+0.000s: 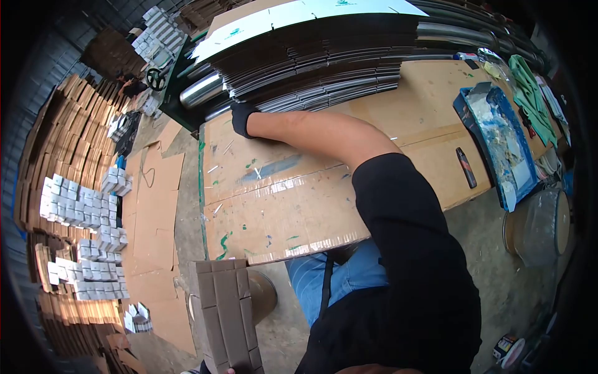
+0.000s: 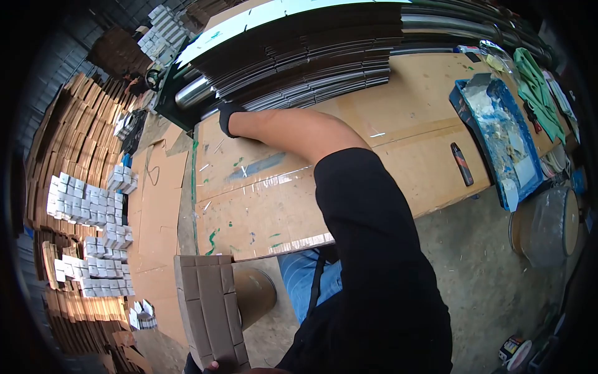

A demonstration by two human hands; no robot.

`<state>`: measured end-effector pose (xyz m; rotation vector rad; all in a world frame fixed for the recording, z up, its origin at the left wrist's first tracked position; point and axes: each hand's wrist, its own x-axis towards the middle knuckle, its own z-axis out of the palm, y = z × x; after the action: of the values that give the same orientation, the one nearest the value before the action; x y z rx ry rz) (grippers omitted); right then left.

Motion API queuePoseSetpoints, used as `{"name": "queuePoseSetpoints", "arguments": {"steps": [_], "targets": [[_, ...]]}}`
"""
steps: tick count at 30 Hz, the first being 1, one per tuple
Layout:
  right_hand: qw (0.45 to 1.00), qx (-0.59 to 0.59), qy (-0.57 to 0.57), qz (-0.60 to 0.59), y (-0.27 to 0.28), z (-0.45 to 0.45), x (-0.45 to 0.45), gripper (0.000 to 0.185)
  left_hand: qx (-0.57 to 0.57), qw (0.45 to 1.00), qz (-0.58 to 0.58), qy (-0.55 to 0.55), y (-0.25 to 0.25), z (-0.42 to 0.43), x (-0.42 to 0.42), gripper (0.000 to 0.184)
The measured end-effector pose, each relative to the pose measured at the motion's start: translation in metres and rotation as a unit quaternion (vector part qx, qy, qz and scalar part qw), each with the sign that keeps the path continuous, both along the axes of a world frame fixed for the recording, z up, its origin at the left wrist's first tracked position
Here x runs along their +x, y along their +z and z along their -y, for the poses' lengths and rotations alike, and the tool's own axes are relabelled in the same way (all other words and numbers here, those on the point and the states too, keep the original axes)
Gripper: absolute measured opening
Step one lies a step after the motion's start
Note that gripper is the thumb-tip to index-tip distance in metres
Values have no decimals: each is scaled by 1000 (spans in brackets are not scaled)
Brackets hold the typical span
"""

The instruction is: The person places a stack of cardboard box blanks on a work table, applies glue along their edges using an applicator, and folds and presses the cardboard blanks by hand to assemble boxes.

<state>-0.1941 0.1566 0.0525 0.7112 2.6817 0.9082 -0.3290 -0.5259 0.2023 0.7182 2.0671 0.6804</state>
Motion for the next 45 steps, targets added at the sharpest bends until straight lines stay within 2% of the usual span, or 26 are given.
{"name": "queuePoseSetpoints", "arguments": {"steps": [2,4,13,18,24,26,27,28,30,32,33,35,36,37,39,41,43,45], "targets": [[1000,10,5,23,3,2,17,26,-11,1000,-1,-14,5,-6,5,72],[999,13,-1,30,8,5,34,25,16,1000,10,22,24,-26,27,70],[999,39,-23,20,5,-1,79,23,15,1000,14,22,25,-19,39,65],[998,53,0,30,11,4,102,21,28,998,21,45,25,-8,46,64],[998,34,-36,31,17,6,143,24,46,996,45,68,20,0,43,63],[999,12,-47,-2,4,-7,158,21,21,997,15,68,25,-4,45,60],[999,24,-30,13,-7,-18,168,17,51,990,62,118,23,-6,51,59],[999,34,0,-41,-9,-18,185,15,66,991,57,101,20,-2,49,58],[998,39,-9,-39,-3,-13,207,16,85,991,51,89,23,2,40,58],[998,27,-43,-37,1,-15,225,16,12,999,11,34,30,0,38,69],[998,30,-44,-43,0,-15,236,16,14,999,12,41,32,-5,44,69],[997,24,-59,-37,1,-14,251,16,41,985,-167,1,41,-24,57,69],[996,18,-74,-36,3,-14,257,16,6,985,-169,-25,50,-38,58,71],[995,11,-90,-35,6,-11,259,16,102,982,-142,-68,46,-46,51,63],[993,-7,-112,-28,14,1,258,17,91,972,-189,-107,54,-74,51,65],[962,-97,-53,-249,17,21,260,21,126,967,-159,-152,51,-105,41,63],[895,-146,47,-418,37,76,255,30,135,948,-211,-198,57,-146,51,60],[852,-235,-14,-468,70,132,251,32,172,935,-200,-236,50,-184,54,59]]}}
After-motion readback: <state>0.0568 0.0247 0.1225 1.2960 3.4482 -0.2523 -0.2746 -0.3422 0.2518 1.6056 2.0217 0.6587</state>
